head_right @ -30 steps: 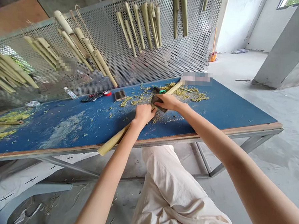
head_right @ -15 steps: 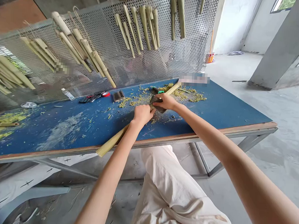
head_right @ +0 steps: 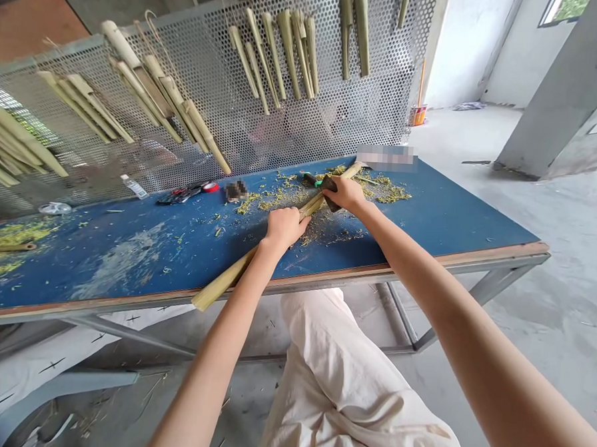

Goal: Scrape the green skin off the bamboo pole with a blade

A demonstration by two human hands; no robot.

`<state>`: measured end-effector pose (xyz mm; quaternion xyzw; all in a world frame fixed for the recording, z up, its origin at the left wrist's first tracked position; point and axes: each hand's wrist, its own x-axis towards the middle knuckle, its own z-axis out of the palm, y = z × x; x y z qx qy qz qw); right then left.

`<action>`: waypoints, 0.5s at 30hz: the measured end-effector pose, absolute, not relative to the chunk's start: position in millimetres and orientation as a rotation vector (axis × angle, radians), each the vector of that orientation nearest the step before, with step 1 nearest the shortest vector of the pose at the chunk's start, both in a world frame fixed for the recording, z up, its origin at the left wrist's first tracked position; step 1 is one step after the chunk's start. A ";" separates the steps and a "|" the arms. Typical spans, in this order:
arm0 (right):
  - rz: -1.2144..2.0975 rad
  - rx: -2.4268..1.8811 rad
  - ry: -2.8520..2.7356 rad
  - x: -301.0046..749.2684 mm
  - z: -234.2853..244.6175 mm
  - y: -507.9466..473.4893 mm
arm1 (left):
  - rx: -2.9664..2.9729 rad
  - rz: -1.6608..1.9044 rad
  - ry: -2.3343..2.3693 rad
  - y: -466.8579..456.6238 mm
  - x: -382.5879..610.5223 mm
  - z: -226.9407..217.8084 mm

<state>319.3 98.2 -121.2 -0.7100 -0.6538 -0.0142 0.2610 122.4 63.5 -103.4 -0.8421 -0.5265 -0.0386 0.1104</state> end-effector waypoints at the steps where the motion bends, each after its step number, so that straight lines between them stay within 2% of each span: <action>1: -0.041 -1.947 -1.756 321.7 -121.4 99.1 | -2.474 -0.111 -1.546 63.6 122.3 -103.3; 5: 0.010 -2.020 -1.614 327.0 -119.5 102.1 | -2.463 -0.119 -1.556 64.7 121.6 -103.3; 15: 0.386 -1.960 -1.431 332.6 -120.5 104.5 | -2.463 -0.111 -1.545 62.7 121.8 -99.1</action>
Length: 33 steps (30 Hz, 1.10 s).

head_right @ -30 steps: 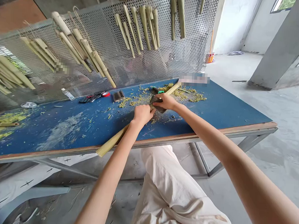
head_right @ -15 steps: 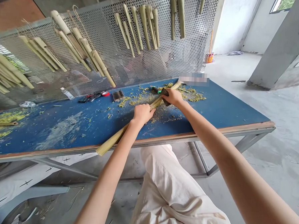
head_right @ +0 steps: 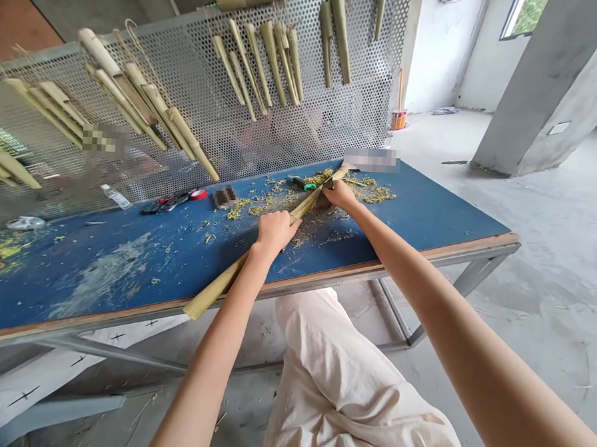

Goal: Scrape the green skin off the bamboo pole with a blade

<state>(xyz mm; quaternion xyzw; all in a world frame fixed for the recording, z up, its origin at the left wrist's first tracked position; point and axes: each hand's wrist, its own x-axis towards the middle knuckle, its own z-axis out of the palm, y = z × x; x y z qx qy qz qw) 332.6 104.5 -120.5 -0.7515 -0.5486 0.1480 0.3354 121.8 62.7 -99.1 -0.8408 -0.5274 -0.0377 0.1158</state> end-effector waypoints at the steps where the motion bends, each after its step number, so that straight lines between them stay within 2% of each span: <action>1: 0.418 -1.950 -1.442 332.1 -121.1 104.3 | -2.462 -0.111 -1.541 62.5 121.9 -99.3; 10: 0.678 -1.773 -1.376 332.3 -130.4 110.3 | -2.466 -0.103 -1.550 63.3 121.7 -101.3; 17: 0.659 -1.823 -1.382 324.8 -122.0 102.5 | -2.452 -0.112 -1.529 63.2 123.1 -102.8; 23: 0.456 -1.933 -1.332 320.0 -120.3 97.9 | -2.447 -0.104 -1.531 60.3 125.8 -103.3; 33: 0.894 -1.564 -1.508 315.0 -121.6 96.7 | -2.420 -0.106 -1.529 60.4 126.6 -103.2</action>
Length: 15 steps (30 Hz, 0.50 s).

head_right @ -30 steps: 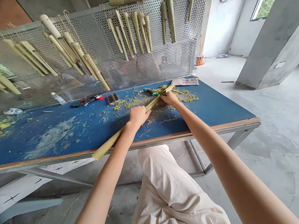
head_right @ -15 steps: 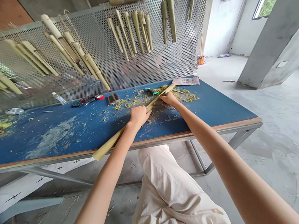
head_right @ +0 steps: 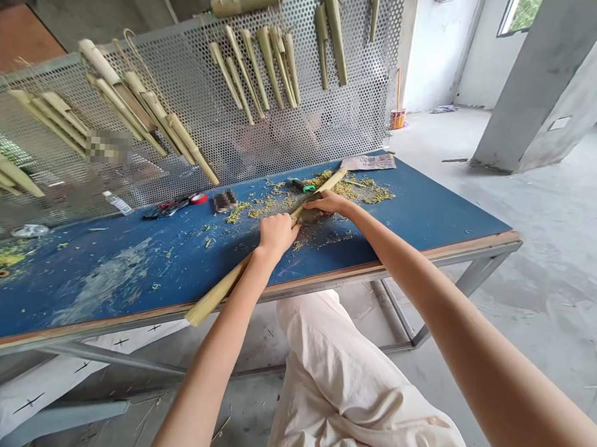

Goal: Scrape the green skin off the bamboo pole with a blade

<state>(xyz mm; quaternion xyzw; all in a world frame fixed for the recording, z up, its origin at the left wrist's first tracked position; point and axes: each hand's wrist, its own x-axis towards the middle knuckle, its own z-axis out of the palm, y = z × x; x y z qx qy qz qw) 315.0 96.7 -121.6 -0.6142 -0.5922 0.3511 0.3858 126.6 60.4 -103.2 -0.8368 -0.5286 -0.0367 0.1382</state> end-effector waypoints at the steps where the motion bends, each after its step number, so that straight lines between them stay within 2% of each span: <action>1: 0.915 -1.549 -1.458 315.9 -119.8 95.9 | -2.417 -0.106 -1.529 60.3 126.6 -103.2; 8: 0.780 -1.402 -1.088 329.3 -110.2 93.6 | -2.418 -0.114 -1.537 59.1 127.2 -103.3; 15: 0.856 -1.517 -1.198 325.5 -116.6 98.5 | -2.427 -0.115 -1.549 58.7 127.3 -102.0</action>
